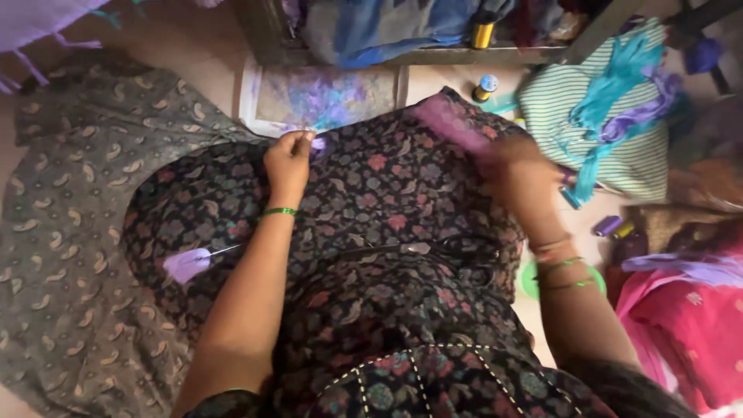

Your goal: Finishing the decorative trim on a purple garment by hand-tying tassels and using scissors.

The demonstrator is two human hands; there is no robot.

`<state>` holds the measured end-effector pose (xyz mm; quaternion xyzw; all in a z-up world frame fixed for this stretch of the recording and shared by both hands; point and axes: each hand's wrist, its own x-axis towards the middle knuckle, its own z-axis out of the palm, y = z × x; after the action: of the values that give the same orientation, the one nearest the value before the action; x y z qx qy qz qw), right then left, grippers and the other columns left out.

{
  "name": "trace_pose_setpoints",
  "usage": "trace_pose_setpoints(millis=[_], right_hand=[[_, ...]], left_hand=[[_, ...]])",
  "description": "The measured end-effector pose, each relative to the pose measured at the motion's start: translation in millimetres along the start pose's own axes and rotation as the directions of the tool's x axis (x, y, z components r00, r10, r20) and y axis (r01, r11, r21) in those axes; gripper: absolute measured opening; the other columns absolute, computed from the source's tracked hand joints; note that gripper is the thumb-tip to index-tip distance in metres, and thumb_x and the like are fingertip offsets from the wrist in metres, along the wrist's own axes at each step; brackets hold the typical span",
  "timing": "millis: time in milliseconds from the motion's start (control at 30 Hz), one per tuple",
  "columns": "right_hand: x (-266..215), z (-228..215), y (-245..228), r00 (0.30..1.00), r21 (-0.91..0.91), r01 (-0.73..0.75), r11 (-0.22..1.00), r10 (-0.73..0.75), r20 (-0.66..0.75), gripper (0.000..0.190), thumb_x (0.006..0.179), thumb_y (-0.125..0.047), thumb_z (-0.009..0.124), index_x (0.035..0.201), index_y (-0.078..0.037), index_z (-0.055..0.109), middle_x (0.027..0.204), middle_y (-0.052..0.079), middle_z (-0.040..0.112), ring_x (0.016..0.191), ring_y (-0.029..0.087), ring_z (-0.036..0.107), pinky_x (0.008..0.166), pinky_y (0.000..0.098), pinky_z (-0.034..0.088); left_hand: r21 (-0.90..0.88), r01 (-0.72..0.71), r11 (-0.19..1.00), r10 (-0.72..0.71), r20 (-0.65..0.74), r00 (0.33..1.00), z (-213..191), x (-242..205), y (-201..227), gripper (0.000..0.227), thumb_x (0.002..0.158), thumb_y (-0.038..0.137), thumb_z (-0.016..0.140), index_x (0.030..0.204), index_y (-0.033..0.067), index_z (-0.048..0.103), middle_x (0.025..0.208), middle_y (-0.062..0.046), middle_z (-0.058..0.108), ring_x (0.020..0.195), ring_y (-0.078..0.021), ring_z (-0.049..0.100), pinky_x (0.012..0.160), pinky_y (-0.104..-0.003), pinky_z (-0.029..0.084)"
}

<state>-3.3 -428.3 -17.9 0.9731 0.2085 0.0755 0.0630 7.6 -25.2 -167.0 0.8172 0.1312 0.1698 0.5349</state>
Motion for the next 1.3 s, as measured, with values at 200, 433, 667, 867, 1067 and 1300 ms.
trace_pose_setpoints(millis=[200,433,667,867,1067,1300], right_hand=[[-72.4,-11.2,48.5,0.967,0.345,-0.163,0.925,0.218,-0.128,0.015,0.099,-0.006,0.059,0.114,-0.005,0.062,0.108,0.020,0.065,0.097,0.041,0.063,0.082,0.0500,0.052],[-115.2,1.6,69.9,0.980,0.036,-0.198,0.979,0.199,-0.003,0.009,0.099,-0.010,0.060,0.102,-0.013,0.067,0.095,0.013,0.069,0.079,0.032,0.069,0.064,0.0430,0.054],[-107.1,-11.3,101.5,0.771,0.570,-0.538,0.621,0.636,0.035,0.040,0.107,-0.031,0.054,0.139,-0.011,0.067,0.091,0.012,0.067,0.074,0.026,0.066,0.064,0.0403,0.054],[-109.0,31.7,45.4,0.566,0.806,-0.408,-0.428,0.574,0.591,0.066,0.100,-0.036,0.059,0.158,-0.013,0.036,0.110,-0.006,0.063,0.083,0.015,0.068,0.067,0.0301,0.056],[-133.7,24.9,31.6,0.641,0.842,-0.488,0.230,0.750,0.166,0.065,0.088,-0.012,0.076,0.146,-0.005,0.050,0.102,0.010,0.059,0.077,0.021,0.058,0.065,0.0335,0.050],[-112.2,-37.2,-9.2,0.874,0.706,-0.392,0.589,0.478,0.087,0.017,0.094,-0.007,0.065,0.110,-0.005,0.068,0.099,0.012,0.060,0.088,0.030,0.068,0.075,0.0404,0.058]], left_hand=[[-0.064,-0.066,0.996,0.070,0.055,0.996,-0.3,2.5,1.6,0.020,0.097,0.022,0.075,0.102,0.0028,0.075,0.087,-0.007,0.076,0.076,-0.0128,0.068,0.073,-0.030,0.054],[-0.136,0.026,0.990,-0.016,0.073,0.997,4.7,15.4,-20.2,0.022,0.098,0.023,0.076,0.103,0.0021,0.075,0.088,-0.007,0.075,0.079,-0.0110,0.066,0.077,-0.028,0.054],[-0.056,-0.326,0.944,0.328,0.020,0.945,50.3,14.1,101.1,0.020,0.102,0.024,0.072,0.102,0.0040,0.075,0.096,-0.011,0.076,0.089,-0.0233,0.070,0.084,-0.036,0.053],[-0.254,-0.432,0.866,0.477,0.154,0.865,144.6,-30.9,209.5,0.017,0.097,0.026,0.074,0.099,0.0087,0.077,0.087,-0.009,0.073,0.085,-0.0261,0.067,0.079,-0.038,0.051],[-0.399,-0.049,0.916,0.289,0.569,0.770,176.1,-86.7,185.9,0.014,0.096,0.018,0.068,0.106,0.0110,0.076,0.088,-0.007,0.075,0.079,-0.0200,0.072,0.071,-0.031,0.054],[-0.523,-0.361,0.773,0.612,0.460,0.644,148.5,-81.1,171.4,0.009,0.091,0.009,0.074,0.100,0.0089,0.078,0.097,-0.007,0.077,0.092,-0.0238,0.070,0.085,-0.035,0.053]])
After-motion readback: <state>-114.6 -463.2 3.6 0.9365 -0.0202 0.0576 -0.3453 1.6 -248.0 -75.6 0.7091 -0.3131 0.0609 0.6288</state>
